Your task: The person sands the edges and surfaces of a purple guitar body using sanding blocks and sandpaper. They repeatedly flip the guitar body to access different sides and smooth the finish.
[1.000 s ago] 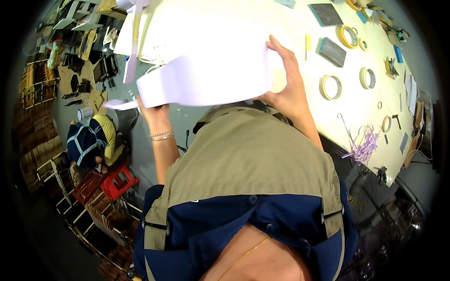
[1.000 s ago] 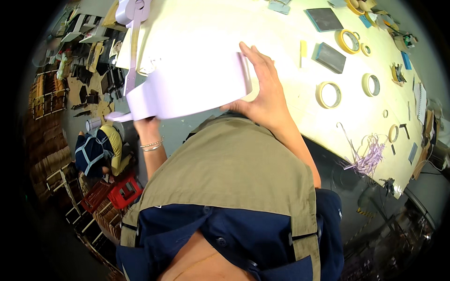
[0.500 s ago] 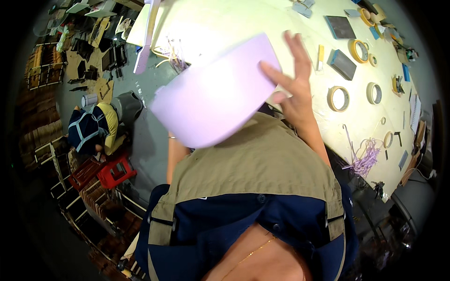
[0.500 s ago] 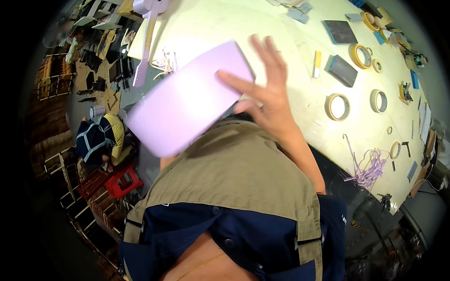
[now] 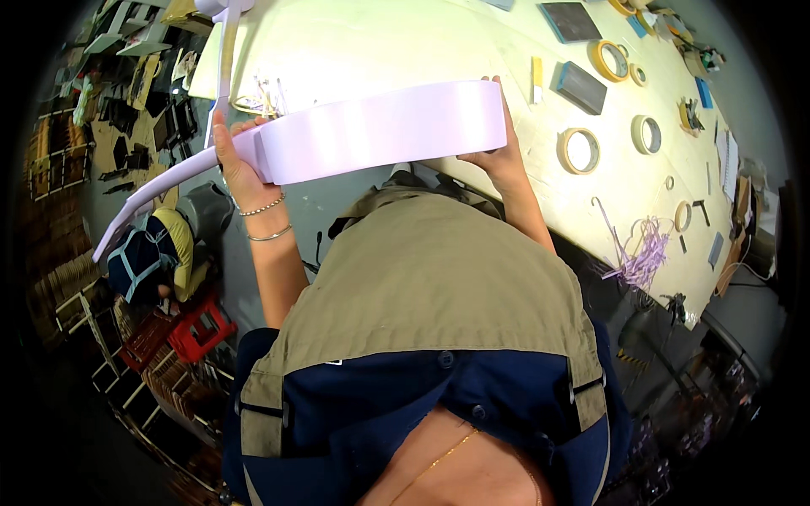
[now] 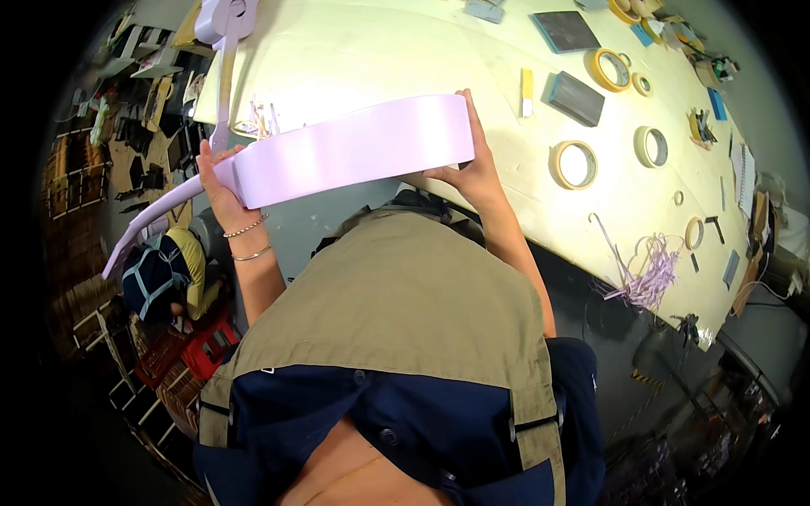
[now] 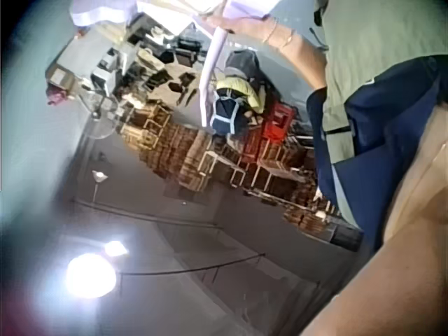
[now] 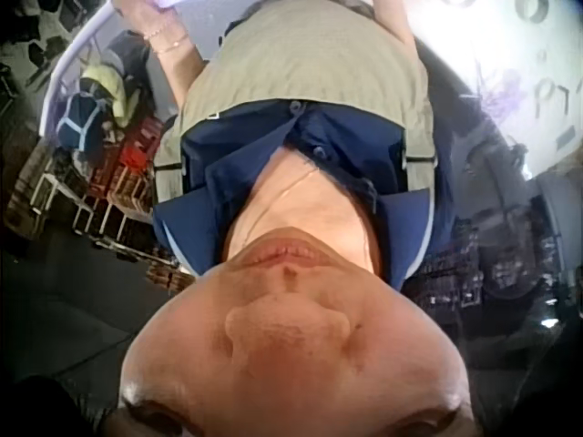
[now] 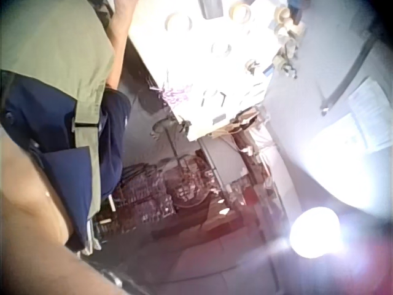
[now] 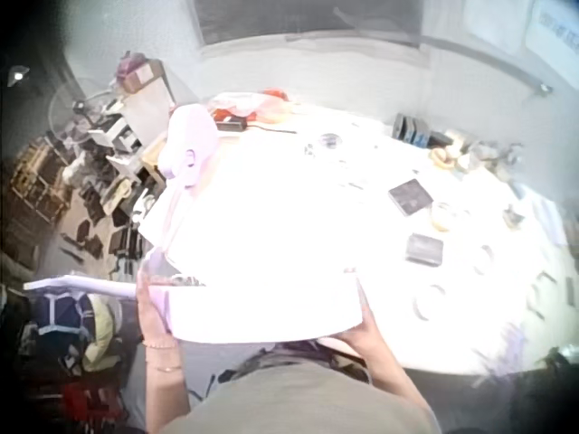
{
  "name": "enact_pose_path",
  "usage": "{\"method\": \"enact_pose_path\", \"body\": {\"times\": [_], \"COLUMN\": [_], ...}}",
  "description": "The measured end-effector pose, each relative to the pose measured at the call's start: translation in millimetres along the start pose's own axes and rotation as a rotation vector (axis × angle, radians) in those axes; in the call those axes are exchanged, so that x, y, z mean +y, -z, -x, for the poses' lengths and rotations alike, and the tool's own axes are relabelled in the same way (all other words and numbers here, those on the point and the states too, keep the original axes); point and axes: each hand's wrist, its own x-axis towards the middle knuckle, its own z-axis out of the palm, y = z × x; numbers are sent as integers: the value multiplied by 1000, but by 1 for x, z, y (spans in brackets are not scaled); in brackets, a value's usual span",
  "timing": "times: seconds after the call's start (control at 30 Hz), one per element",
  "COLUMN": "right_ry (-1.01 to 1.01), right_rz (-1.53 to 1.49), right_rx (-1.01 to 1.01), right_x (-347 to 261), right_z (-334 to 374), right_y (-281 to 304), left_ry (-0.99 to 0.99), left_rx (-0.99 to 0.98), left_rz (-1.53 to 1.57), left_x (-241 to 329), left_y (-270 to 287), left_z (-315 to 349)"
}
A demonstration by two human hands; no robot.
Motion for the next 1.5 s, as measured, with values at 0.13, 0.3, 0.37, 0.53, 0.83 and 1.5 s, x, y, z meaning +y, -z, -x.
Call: {"method": "enact_pose_path", "body": {"times": [0.13,0.3,0.37,0.53,0.83,1.5], "right_ry": [16,43,123,228,178,-345], "right_rz": [46,615,827,1091,1229,-265], "right_rx": [37,76,90,67,120,68], "right_x": [-14,-43,-57,-74,-66,-23], "right_z": [2,2,0,-3,-4,19], "right_y": [0,6,3,-12,8,-1], "left_ry": [-18,-155,-185,-194,-193,229], "left_rx": [-26,-158,-312,-679,-860,15], "left_rz": [-64,-322,-287,-262,-353,-238], "left_x": [-2,0,1,2,10,-6], "left_y": [-6,-39,-57,-97,-121,-6], "left_z": [-5,8,17,26,16,-41]}}
